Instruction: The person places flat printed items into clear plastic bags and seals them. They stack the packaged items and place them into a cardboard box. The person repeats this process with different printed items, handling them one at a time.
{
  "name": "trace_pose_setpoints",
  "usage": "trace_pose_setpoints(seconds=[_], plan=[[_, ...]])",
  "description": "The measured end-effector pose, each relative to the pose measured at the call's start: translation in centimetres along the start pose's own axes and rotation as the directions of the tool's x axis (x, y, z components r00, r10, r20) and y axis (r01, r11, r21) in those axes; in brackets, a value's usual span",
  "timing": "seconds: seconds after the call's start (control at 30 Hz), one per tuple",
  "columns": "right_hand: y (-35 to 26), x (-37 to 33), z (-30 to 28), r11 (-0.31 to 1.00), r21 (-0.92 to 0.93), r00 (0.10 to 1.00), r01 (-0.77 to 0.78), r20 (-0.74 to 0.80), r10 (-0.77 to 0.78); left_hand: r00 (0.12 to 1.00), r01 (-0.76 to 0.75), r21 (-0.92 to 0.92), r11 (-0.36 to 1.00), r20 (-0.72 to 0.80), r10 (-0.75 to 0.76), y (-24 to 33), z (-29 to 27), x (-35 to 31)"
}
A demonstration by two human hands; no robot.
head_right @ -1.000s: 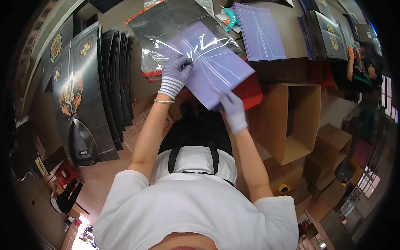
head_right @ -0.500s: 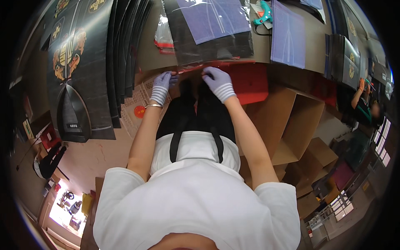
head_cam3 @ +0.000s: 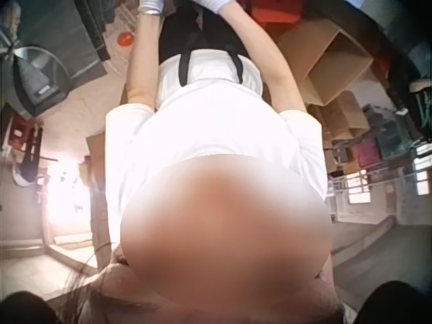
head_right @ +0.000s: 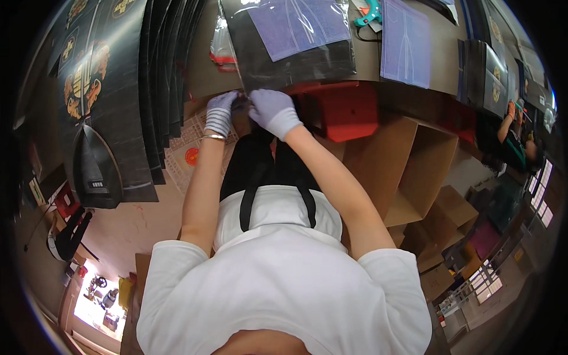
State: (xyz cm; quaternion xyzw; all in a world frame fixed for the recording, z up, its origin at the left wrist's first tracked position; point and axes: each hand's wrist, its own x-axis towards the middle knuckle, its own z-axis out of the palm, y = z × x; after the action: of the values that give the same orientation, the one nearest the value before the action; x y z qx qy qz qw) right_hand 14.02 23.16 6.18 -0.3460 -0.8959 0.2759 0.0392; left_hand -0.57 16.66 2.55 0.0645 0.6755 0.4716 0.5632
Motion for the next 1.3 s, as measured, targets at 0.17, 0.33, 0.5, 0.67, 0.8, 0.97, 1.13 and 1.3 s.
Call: trace_pose_setpoints(seconds=[0.17,0.33,0.5,0.67,0.8,0.97,1.13,1.3], plan=[[4.5,-5.4,-4.7,0.987,0.034,0.979,-0.155,-0.13,0.158,0.982,0.156,0.107,0.982,0.093,-0.166,-2.7,-0.8,0.5],[0.6,-2.3,-3.6,0.998,-0.048,0.998,-0.044,0.041,0.046,0.951,0.203,0.068,0.977,0.225,-0.213,-0.9,4.7,-1.5],[3.3,-4.4,-5.9,0.988,0.138,0.981,-0.066,-0.175,0.089,0.988,0.132,0.056,0.99,0.07,-0.135,1.5,1.8,-0.3],[23.6,-20.3,-15.7,0.64,0.208,0.369,-0.74,-0.67,0.644,0.941,0.329,-0.108,0.938,0.122,-0.316,0.9,-2.6,-0.2],[28.5,-31.8,-15.3,0.326,0.136,0.207,-0.936,-0.534,0.82,0.914,0.383,-0.239,0.892,0.237,-0.329,-1.8,-2.4,0.0],[15.9,-24.8,0.0,0.799,0.076,0.694,-0.597,0.549,0.466,0.874,0.383,-0.387,0.839,0.446,-0.193,-4.5,-2.0,0.7],[7.4,-10.2,0.7,0.651,0.681,0.932,-0.336,0.339,0.126,0.917,0.309,-0.808,0.502,0.394,0.069,-2.3,-0.3,1.3],[11.8,0.5,-3.9,-0.111,0.762,0.681,-0.638,0.626,0.379,0.963,0.162,-0.879,0.448,0.24,0.122,1.8,1.5,1.6]])
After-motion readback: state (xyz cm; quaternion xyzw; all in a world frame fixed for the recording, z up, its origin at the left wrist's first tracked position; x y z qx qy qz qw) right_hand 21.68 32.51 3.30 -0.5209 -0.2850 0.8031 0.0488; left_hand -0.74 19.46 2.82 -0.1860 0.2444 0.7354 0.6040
